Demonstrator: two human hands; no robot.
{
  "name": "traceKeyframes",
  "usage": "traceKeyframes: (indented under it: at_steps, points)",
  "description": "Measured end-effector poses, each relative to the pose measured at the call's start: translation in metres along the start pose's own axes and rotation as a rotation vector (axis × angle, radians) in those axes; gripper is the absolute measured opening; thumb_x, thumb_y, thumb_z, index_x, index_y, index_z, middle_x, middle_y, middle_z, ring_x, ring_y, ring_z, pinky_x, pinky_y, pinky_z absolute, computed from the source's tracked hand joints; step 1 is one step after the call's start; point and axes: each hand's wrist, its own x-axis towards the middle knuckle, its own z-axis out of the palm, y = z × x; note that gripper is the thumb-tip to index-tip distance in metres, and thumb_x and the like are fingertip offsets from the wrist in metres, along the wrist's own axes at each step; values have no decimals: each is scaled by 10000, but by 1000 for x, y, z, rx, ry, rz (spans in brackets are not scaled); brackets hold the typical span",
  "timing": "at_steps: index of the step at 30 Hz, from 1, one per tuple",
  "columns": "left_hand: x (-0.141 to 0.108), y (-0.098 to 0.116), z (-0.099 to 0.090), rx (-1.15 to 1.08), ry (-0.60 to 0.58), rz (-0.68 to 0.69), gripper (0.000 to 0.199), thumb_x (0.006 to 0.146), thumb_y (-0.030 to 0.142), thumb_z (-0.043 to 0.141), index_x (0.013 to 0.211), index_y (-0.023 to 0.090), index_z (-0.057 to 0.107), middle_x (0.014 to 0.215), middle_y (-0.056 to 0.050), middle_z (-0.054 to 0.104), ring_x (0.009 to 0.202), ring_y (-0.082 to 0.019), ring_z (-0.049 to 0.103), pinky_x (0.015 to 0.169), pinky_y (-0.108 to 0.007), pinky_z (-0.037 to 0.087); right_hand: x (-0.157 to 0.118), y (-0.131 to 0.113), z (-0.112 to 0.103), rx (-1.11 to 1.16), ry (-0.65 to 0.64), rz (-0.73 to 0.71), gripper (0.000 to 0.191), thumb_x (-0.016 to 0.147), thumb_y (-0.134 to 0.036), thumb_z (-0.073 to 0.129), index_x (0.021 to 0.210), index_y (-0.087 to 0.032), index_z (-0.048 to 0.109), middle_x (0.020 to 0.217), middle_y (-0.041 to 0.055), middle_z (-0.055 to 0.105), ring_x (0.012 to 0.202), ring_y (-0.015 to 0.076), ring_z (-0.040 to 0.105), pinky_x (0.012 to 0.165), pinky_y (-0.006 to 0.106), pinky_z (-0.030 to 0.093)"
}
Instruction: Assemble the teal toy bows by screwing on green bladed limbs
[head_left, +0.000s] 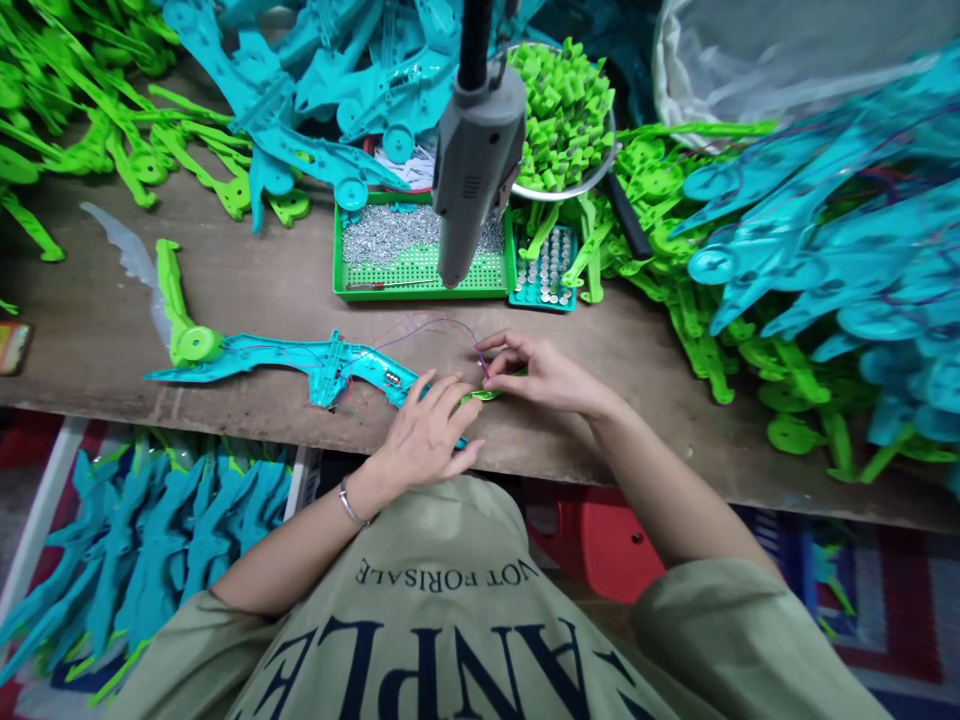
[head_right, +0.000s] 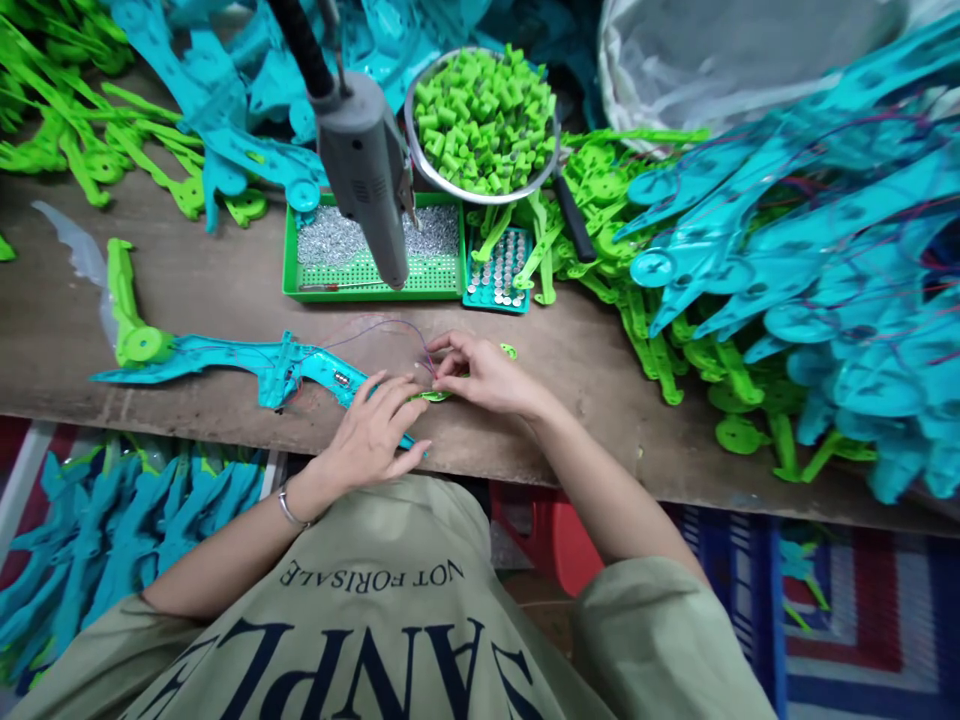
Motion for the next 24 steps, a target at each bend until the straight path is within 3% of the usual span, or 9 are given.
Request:
traceKeyframes:
  at_steps: [8, 16, 20, 24]
  points:
    - [4, -1, -4, 33, -72, 20, 351, 941, 371, 584, 1247, 217, 660, 1313, -153, 638, 1323, -350, 530, 1167, -601, 381, 0, 0, 5, -134, 36, -15, 382, 831, -235, 702, 1202, -190, 618, 850, 22, 801, 848, 201, 756, 827, 348, 536]
    - [6, -1, -2, 100, -120, 27, 558, 916, 390, 638, 1426, 176, 567, 1304, -175, 601, 1290, -351, 540, 1188, -580, 378, 1, -5, 5, -251, 17, -33, 392, 843, -179, 687, 1226, -178, 607, 845, 23, 802, 846, 201, 758, 840, 344, 520]
    - [8, 1, -2, 76, -132, -8, 592, 919, 392, 630, 1463, 180, 532, 1280, -159, 599, 1263, -332, 553, 1195, -589, 369, -4, -6, 1, -213, 53, -40, 319, 903, -264, 625, 1212, -195, 593, 910, 50, 797, 864, 207, 749, 835, 362, 538]
    - [11, 4, -3, 105, -153, -29, 598, 905, 386, 654, 1454, 177, 544, 1226, -139, 604, 1197, -323, 576, 1188, -572, 381, -9, -1, -2, -77, 48, -32, 259, 903, -243, 564, 1159, -203, 557, 970, 72, 771, 920, 208, 737, 852, 377, 561]
